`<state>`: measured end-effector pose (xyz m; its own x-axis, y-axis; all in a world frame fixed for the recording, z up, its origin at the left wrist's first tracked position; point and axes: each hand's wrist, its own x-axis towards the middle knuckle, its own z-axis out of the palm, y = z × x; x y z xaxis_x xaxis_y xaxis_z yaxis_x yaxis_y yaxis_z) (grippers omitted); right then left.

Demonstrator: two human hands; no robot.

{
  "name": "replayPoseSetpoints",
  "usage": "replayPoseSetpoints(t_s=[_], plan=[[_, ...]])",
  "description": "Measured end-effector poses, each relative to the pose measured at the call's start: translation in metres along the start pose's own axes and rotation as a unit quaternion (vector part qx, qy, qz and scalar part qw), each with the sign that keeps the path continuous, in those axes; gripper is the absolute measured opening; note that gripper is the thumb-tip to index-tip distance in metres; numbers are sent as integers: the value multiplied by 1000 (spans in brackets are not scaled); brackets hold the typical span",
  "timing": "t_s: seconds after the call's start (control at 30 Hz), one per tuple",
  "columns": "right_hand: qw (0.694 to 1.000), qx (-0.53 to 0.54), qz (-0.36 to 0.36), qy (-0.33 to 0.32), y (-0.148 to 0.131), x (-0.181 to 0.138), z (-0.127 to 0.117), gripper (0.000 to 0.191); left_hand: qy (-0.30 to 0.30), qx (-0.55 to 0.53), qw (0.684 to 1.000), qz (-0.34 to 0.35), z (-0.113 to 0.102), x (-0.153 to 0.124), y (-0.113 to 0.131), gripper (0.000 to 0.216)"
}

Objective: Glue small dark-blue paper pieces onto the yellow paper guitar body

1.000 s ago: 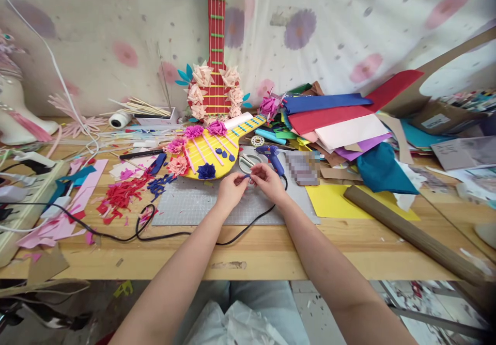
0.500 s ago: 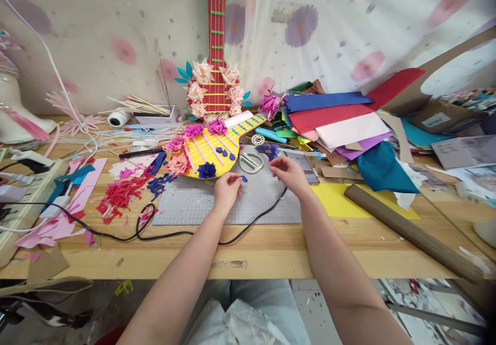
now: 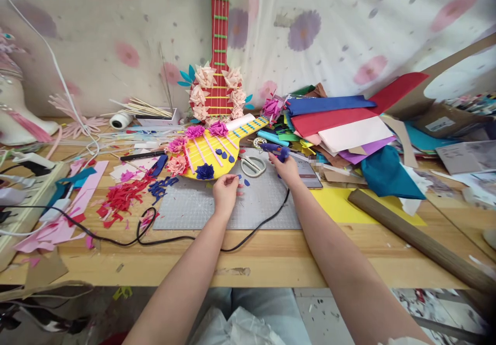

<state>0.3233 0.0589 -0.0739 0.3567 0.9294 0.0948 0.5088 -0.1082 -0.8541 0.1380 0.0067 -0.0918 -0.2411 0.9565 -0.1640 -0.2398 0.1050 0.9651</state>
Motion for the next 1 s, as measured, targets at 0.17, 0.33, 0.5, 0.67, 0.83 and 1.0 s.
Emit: replayPoseSetpoints(t_s=[0.17,0.33,0.5,0.67,0.83,1.0], plan=[[975,136,-39,-171,-6,-31,-28,47,14,-5,1000,3,2,-1,0,10],[970,102,-33,-218,-9,-51,-33,46,26,11,1000,13,4,-4,1,7],[977,35,-39,-207,-5,-55,-27,46,32,26,999,30,3,-8,1,7],[977,9,-55,-205,-4,-58,-25,39,30,30,998,42,3,-9,1,7],[977,5,-58,-203,-5,-58,-22,37,31,28,998,42,4,-8,1,6],[978,11,-59,-198,-5,-58,-21,37,34,31,998,38,4,-8,1,5]])
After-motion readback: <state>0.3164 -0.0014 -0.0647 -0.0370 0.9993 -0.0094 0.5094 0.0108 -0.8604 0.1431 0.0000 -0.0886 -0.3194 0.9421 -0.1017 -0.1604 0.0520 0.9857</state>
